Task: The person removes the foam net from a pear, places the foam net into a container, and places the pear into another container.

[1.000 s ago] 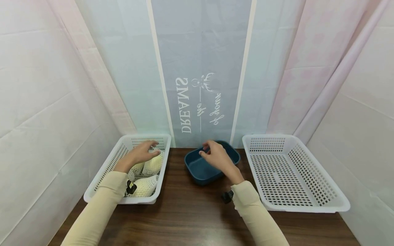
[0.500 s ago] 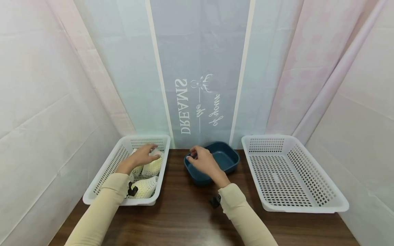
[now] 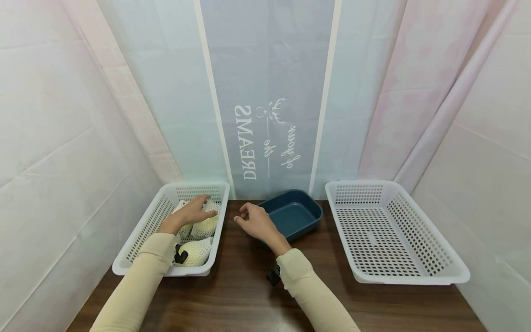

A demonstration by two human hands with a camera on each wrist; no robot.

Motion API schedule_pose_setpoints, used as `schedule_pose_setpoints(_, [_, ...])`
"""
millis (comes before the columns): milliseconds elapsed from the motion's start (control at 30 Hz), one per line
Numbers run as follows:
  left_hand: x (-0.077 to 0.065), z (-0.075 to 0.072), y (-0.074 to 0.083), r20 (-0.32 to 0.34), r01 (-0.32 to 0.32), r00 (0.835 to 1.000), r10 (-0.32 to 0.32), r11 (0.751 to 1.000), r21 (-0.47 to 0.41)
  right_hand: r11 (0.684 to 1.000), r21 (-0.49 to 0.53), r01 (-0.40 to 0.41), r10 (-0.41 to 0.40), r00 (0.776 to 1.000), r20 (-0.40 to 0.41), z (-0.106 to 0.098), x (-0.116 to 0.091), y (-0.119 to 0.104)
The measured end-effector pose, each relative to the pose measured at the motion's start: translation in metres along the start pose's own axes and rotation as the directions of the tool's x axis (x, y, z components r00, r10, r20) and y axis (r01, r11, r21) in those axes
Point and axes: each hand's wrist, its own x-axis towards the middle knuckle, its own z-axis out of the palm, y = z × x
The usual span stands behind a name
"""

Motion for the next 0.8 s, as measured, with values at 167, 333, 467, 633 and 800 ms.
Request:
schedule_pose_setpoints(167, [0.002, 0.003, 0.0, 0.005, 0.009, 1.0, -0.009, 1.0, 0.0, 1.0, 0.01, 0.011, -0.011, 1.0, 0.027, 0.008, 0.002, 0.0])
schedule_pose_setpoints(333, [0.002, 0.004, 0.001, 0.023, 0.017, 1.0, -0.016, 1.0, -0.001, 1.0, 0.006, 0.006, -0.007, 0.999, 0.04, 0.015, 0.004, 0.0])
schedule_pose_setpoints(467, [0.001, 0.006, 0.001, 0.051, 0.037, 0.998, -0.035, 0.998, -0.042, 1.0, 0.002, 0.012, -0.013, 0.999, 0.04, 0.021, 0.007, -0.001])
schedule_pose_setpoints(633, [0.0, 0.008, 0.001, 0.075, 0.055, 0.996, -0.051, 0.997, -0.06, 1.0, 0.019, 0.01, -0.011, 0.999, 0.045, 0.03, 0.008, -0.003])
schedule_pose_setpoints(800, [0.0, 0.009, 0.003, 0.084, 0.046, 0.996, -0.042, 0.997, -0.056, 0.996, 0.084, -0.011, 0.006, 0.998, 0.062, 0.038, 0.006, -0.006])
